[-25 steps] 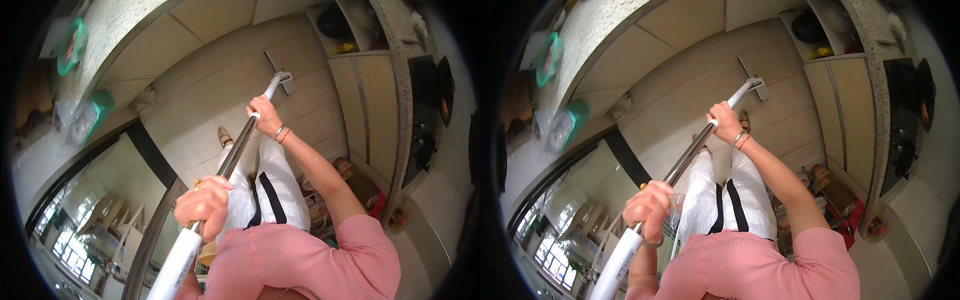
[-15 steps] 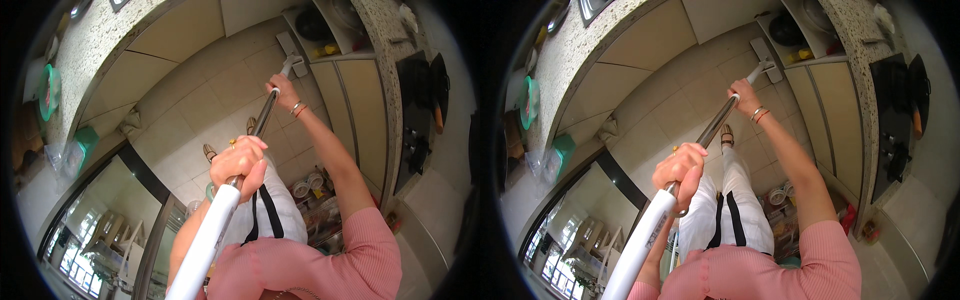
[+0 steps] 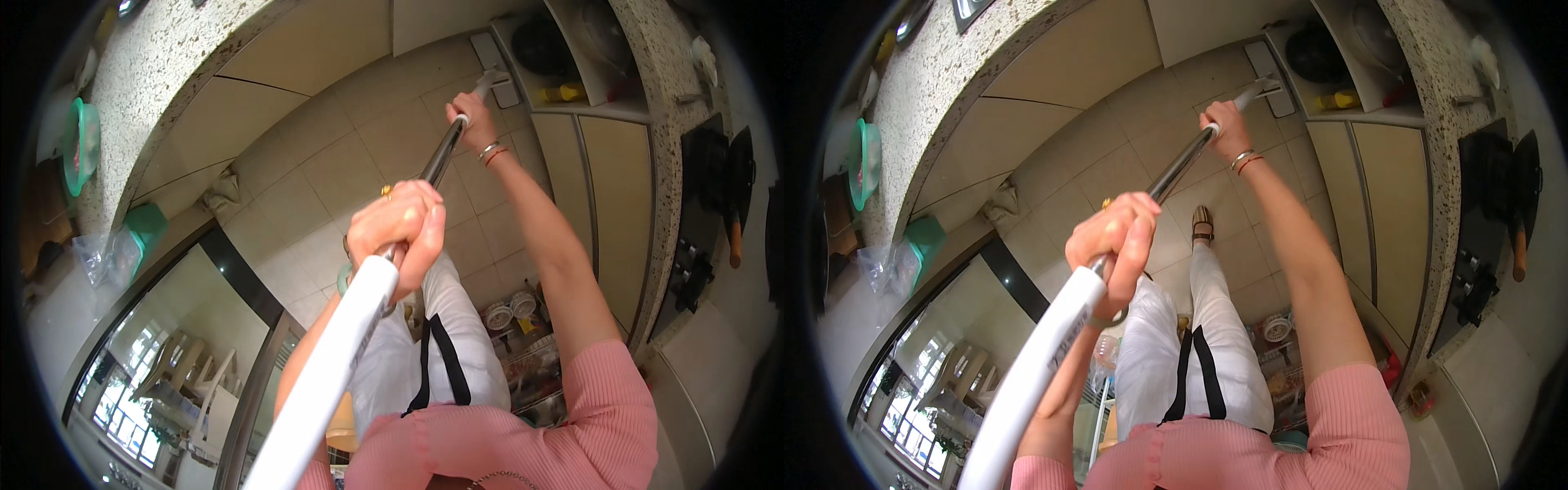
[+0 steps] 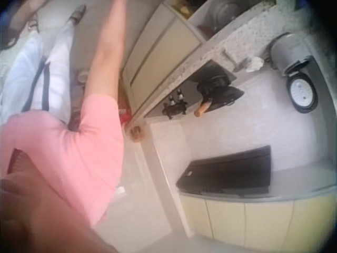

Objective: The person mops the tiled floor in a kitchen and dining area using a flat mop. They move the mop back and forth across the floor, navigating around furniture and kitchen cabinets. The person briefly pauses to pick up a plastic bag from the floor before resuming the mopping task.

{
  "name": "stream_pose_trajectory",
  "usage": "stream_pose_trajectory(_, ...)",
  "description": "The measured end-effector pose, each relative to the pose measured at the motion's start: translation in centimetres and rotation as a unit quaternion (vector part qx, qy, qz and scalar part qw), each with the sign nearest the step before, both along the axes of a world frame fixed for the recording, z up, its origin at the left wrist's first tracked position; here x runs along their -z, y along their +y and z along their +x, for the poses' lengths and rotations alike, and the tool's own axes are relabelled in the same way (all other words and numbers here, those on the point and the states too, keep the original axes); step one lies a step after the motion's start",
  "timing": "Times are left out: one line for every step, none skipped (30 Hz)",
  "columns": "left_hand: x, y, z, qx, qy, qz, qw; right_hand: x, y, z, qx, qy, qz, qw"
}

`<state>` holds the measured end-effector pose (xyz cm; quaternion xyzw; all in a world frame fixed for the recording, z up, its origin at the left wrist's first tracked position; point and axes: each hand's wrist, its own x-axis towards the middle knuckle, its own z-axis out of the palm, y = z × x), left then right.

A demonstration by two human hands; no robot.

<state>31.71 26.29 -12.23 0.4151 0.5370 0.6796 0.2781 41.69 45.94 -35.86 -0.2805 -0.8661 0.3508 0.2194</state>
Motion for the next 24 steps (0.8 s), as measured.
stream_pose_trajectory(-0.1,-1.0,0.0,-0.008,-0.004,-0.002,1.000,0.0,-1.0,-0.5,0.000,0.002,-0.004,1.000)
stream_pose_trajectory(-0.2,-2.0,-0.2,-0.017,-0.008,-0.004,1.000,0.1,-1.8,-1.2,-0.014,-0.003,-0.001,1.000)
stream_pose_trajectory(-0.4,-3.2,-1.0,-0.020,-0.004,-0.014,1.000,0.2,-2.8,-2.1,-0.027,-0.008,0.002,1.000)
stream_pose_trajectory(-0.8,-4.7,-1.7,-0.031,0.005,-0.031,0.999,0.1,-3.9,-3.2,-0.043,-0.008,0.003,0.999)
stream_pose_trajectory(-1.3,-6.4,-2.1,-0.045,-0.001,-0.046,0.998,0.2,-5.2,-4.0,-0.082,-0.023,0.008,0.996)
stream_pose_trajectory(-1.4,-8.0,-2.5,-0.054,-0.011,-0.055,0.997,0.2,-6.9,-4.5,-0.065,-0.007,-0.011,0.998)
stream_pose_trajectory(-1.6,-9.8,-3.0,-0.054,-0.012,-0.068,0.996,0.2,-8.5,-5.0,-0.078,-0.011,-0.008,0.997)
stream_pose_trajectory(-2.3,-11.9,-3.3,-0.072,-0.010,-0.082,0.994,-0.1,-10.4,-5.9,-0.096,-0.011,-0.008,0.995)
stream_pose_trajectory(-2.9,-13.9,-3.6,-0.090,-0.007,-0.097,0.991,-0.5,-12.6,-6.8,-0.115,-0.025,-0.017,0.993)
stream_pose_trajectory(-3.5,-16.0,-4.0,-0.108,-0.006,-0.109,0.988,-1.1,-14.9,-7.7,-0.133,-0.041,-0.023,0.990)
stream_pose_trajectory(-4.0,-18.0,-4.2,-0.134,-0.013,-0.118,0.984,-1.5,-17.1,-8.4,-0.144,-0.067,-0.044,0.986)
stream_pose_trajectory(-4.4,-20.0,-4.4,-0.159,-0.019,-0.127,0.979,-2.0,-19.2,-9.1,-0.156,-0.076,-0.045,0.984)
stream_pose_trajectory(-5.1,-22.3,-4.4,-0.184,-0.026,-0.141,0.972,-3.0,-21.4,-9.9,-0.180,-0.120,-0.054,0.975)
stream_pose_trajectory(-5.9,-24.5,-4.4,-0.210,-0.031,-0.155,0.965,-3.5,-24.1,-10.5,-0.190,-0.131,-0.061,0.971)
stream_pose_trajectory(-6.9,-26.8,-4.2,-0.228,-0.024,-0.170,0.958,-4.7,-27.1,-11.1,-0.205,-0.142,-0.072,0.966)
stream_pose_trajectory(-7.9,-28.8,-4.0,-0.252,-0.050,-0.163,0.953,-5.4,-29.5,-11.3,-0.218,-0.142,-0.079,0.962)
stream_pose_trajectory(-8.9,-30.9,-4.0,-0.256,-0.046,-0.168,0.951,-6.3,-32.0,-11.5,-0.228,-0.159,-0.090,0.956)
stream_pose_trajectory(-10.3,-32.5,-3.7,-0.276,-0.063,-0.180,0.942,-7.3,-34.7,-11.5,-0.242,-0.158,-0.090,0.953)
stream_pose_trajectory(-11.4,-34.7,-3.4,-0.294,-0.075,-0.183,0.935,-8.2,-37.3,-11.6,-0.260,-0.155,-0.097,0.948)
stream_pose_trajectory(-12.3,-37.0,-3.2,-0.309,-0.088,-0.186,0.929,-8.9,-39.9,-11.5,-0.278,-0.147,-0.109,0.943)
stream_pose_trajectory(-13.0,-38.8,-2.8,-0.336,-0.093,-0.190,0.918,-9.0,-42.5,-11.2,-0.302,-0.165,-0.141,0.928)
stream_pose_trajectory(-13.4,-40.4,-2.4,-0.365,-0.098,-0.194,0.905,-9.2,-44.5,-10.8,-0.324,-0.180,-0.182,0.911)
stream_pose_trajectory(-13.6,-41.9,-2.0,-0.375,-0.105,-0.209,0.897,-9.8,-45.4,-10.6,-0.346,-0.189,-0.195,0.898)
stream_pose_trajectory(-13.1,-42.7,-1.8,-0.366,-0.093,-0.205,0.903,-10.0,-45.7,-10.4,-0.367,-0.198,-0.209,0.885)
